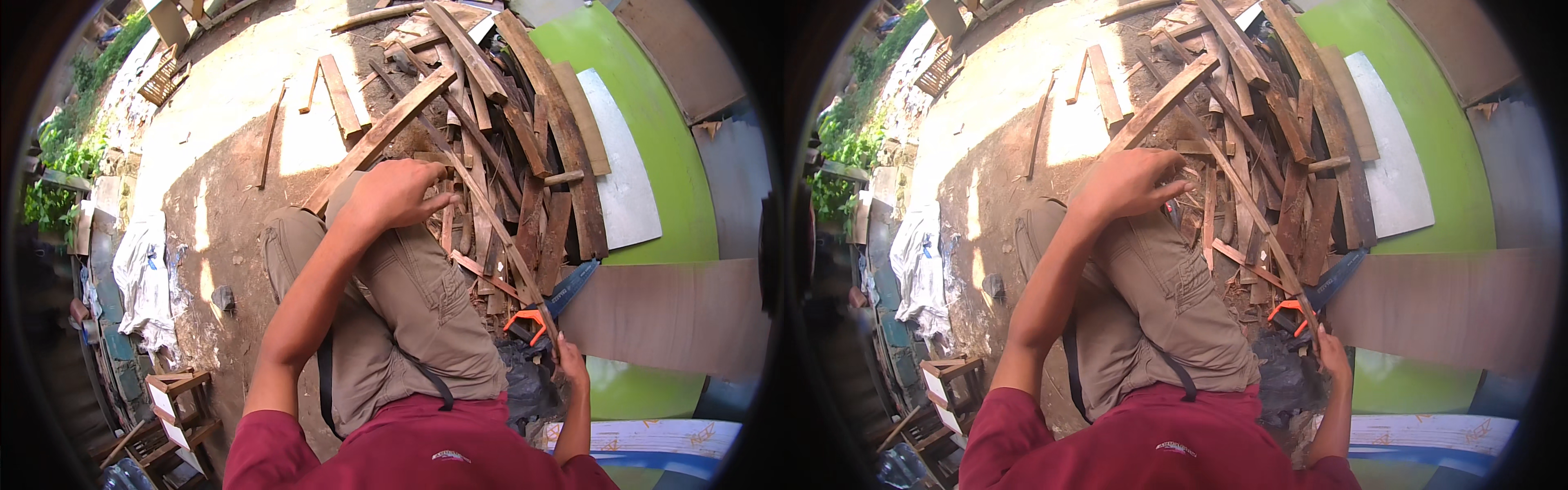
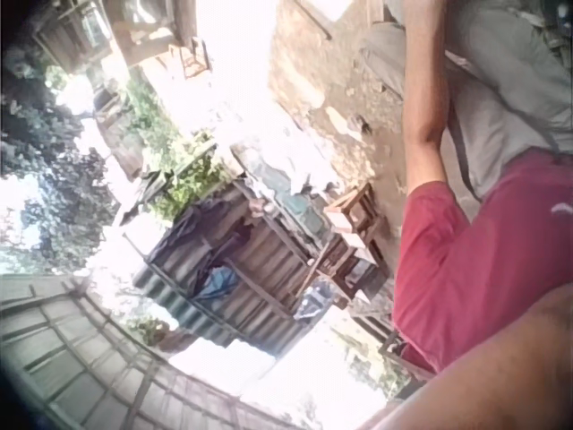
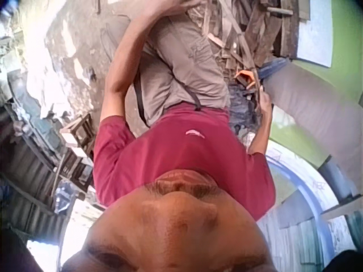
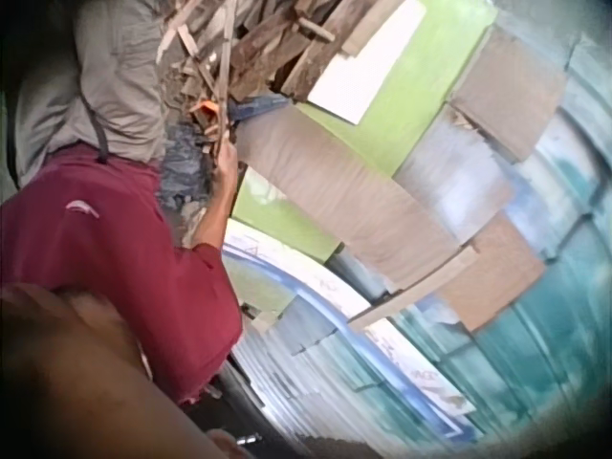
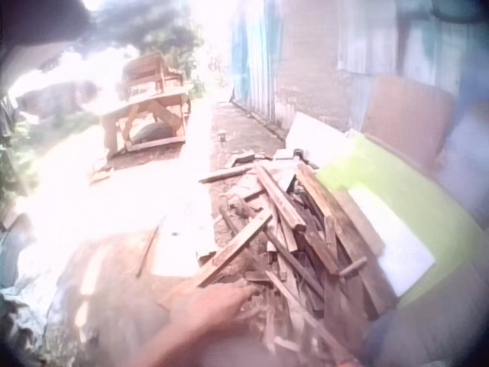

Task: The person sits on the ground and sorts through a pile of wooden planks and scraps, picking up pieces to inspect and align them. The person uses a hand saw to cut a plank and continues to handle and arrange the wood pieces.

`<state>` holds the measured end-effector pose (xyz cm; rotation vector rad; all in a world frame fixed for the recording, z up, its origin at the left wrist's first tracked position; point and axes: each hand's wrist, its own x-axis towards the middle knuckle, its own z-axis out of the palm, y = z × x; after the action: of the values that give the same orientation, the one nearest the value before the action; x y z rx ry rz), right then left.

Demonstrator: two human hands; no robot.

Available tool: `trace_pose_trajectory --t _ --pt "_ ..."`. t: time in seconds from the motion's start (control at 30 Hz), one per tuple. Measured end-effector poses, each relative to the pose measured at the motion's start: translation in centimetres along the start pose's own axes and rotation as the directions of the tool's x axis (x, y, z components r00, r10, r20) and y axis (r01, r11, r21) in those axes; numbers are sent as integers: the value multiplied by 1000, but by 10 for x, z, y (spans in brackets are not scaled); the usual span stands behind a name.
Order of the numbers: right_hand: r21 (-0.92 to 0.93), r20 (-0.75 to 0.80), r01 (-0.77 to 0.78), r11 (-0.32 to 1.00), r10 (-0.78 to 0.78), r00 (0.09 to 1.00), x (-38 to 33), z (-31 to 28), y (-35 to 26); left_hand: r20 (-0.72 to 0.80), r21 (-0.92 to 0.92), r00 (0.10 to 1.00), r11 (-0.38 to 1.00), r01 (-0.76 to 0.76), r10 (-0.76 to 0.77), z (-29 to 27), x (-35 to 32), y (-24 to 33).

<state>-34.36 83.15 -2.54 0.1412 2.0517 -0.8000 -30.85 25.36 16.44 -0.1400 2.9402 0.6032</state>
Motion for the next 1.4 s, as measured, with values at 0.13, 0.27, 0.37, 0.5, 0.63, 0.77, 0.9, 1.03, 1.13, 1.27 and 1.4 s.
trace_pose_trajectory --t 0.13,0.27,0.37,0.5,0.63,0.77,0.9,1.03,1.13,1.27,1.4 --pt "-492 -323 160 856 -350 879 -17 -19 7 47 -78 998 996 -44 47 -1 8 5" --pt "-534 -417 12 845 -275 866 -40 -1 121 -9 30 998 997 65 -65 13 13 1" --pt "-608 -382 -81 790 -202 902 -55 16 180 -19 87 997 993 82 -81 21 1 1" --pt "-623 -402 94 776 -420 813 -38 56 148 18 98 984 980 173 -176 16 -17 6" --pt "-527 -475 284 801 -555 683 43 104 38 -12 84 983 980 181 -181 14 -21 4" --pt "-495 -436 442 748 -654 619 154 153 -41 -141 52 986 994 93 -85 24 -14 -1" --pt "-616 -305 131 777 -388 869 207 176 -105 -121 89 980 982 166 -155 18 -22 -2" --pt "-593 -173 -13 805 -112 979 225 172 -104 -161 95 975 981 171 -154 17 -31 -3" --pt "-517 -220 76 853 -218 951 202 172 -77 -152 87 974 980 180 -166 20 -34 -9" --pt "-497 -259 120 859 -279 925 143 136 -33 -147 90 975 979 183 -169 23 -31 -12" --pt "-511 -344 -1 860 -203 917 52 87 -13 -149 77 976 982 171 -158 16 -29 -3"
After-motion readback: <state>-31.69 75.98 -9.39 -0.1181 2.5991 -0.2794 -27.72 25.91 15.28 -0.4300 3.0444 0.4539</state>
